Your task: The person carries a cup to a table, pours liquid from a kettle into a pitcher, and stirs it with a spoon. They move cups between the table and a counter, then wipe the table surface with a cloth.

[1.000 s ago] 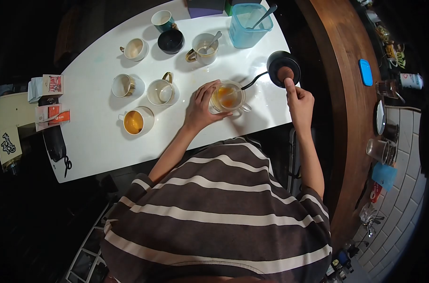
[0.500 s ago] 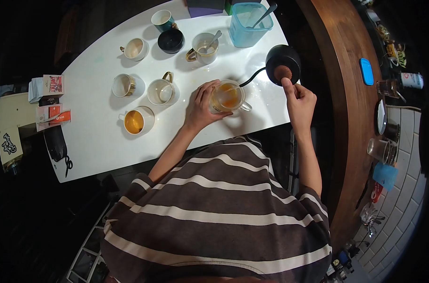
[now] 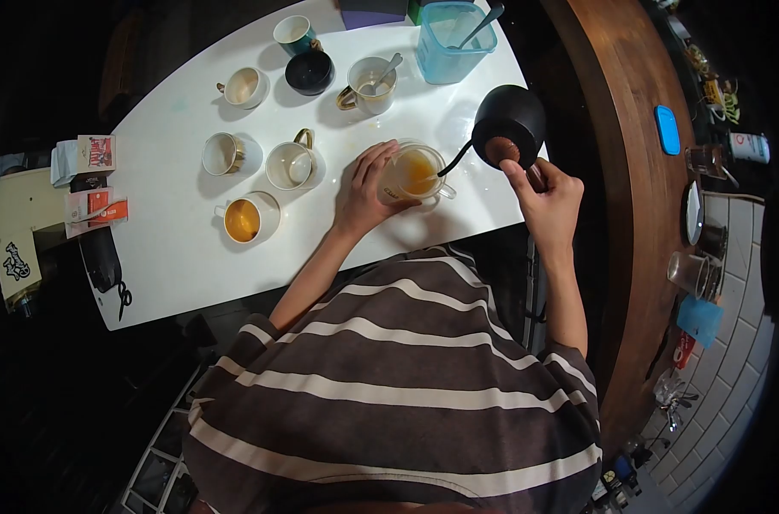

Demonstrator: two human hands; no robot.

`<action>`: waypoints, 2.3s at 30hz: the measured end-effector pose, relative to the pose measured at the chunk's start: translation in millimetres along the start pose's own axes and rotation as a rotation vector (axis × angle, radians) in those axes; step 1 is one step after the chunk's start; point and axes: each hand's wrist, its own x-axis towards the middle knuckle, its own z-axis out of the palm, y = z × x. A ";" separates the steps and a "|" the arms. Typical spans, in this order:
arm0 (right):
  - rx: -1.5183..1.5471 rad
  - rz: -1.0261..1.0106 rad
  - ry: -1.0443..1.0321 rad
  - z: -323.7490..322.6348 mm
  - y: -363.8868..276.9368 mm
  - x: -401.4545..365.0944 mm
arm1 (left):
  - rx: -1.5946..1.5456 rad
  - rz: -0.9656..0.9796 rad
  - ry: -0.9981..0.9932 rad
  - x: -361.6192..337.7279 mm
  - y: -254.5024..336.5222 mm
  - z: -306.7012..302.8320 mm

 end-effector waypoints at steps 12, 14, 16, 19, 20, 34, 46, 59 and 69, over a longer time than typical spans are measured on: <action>-0.107 -0.192 0.045 -0.8 -11.5 -1.7 | 0.011 -0.088 -0.082 -1.2 1.3 -4.2; -0.115 -0.210 0.036 -1.0 -14.5 -1.2 | -0.017 -0.086 -0.081 -0.9 1.1 -3.6; -0.121 -0.229 0.040 -0.4 -16.2 -1.5 | -0.035 -0.097 -0.081 -1.7 0.7 -3.9; -0.134 -0.280 0.060 2.5 -16.1 0.5 | -0.076 -0.121 -0.082 -2.5 -1.2 -3.5; -0.141 -0.311 0.077 3.7 -15.4 1.2 | -0.101 -0.132 -0.082 -2.7 -1.8 -3.0; -0.070 -0.363 0.073 12.0 -17.6 5.1 | -0.187 -0.093 -0.022 -5.0 -11.1 9.7; -0.062 -0.396 0.065 11.9 -23.7 2.5 | -0.186 -0.091 -0.036 -3.0 -6.9 5.5; -0.075 -0.427 0.075 10.9 -28.5 2.4 | -0.173 -0.072 -0.040 -1.1 -3.1 2.6; -0.188 -0.400 0.019 2.0 -30.2 -1.0 | -0.168 -0.039 -0.016 -1.8 -5.8 5.4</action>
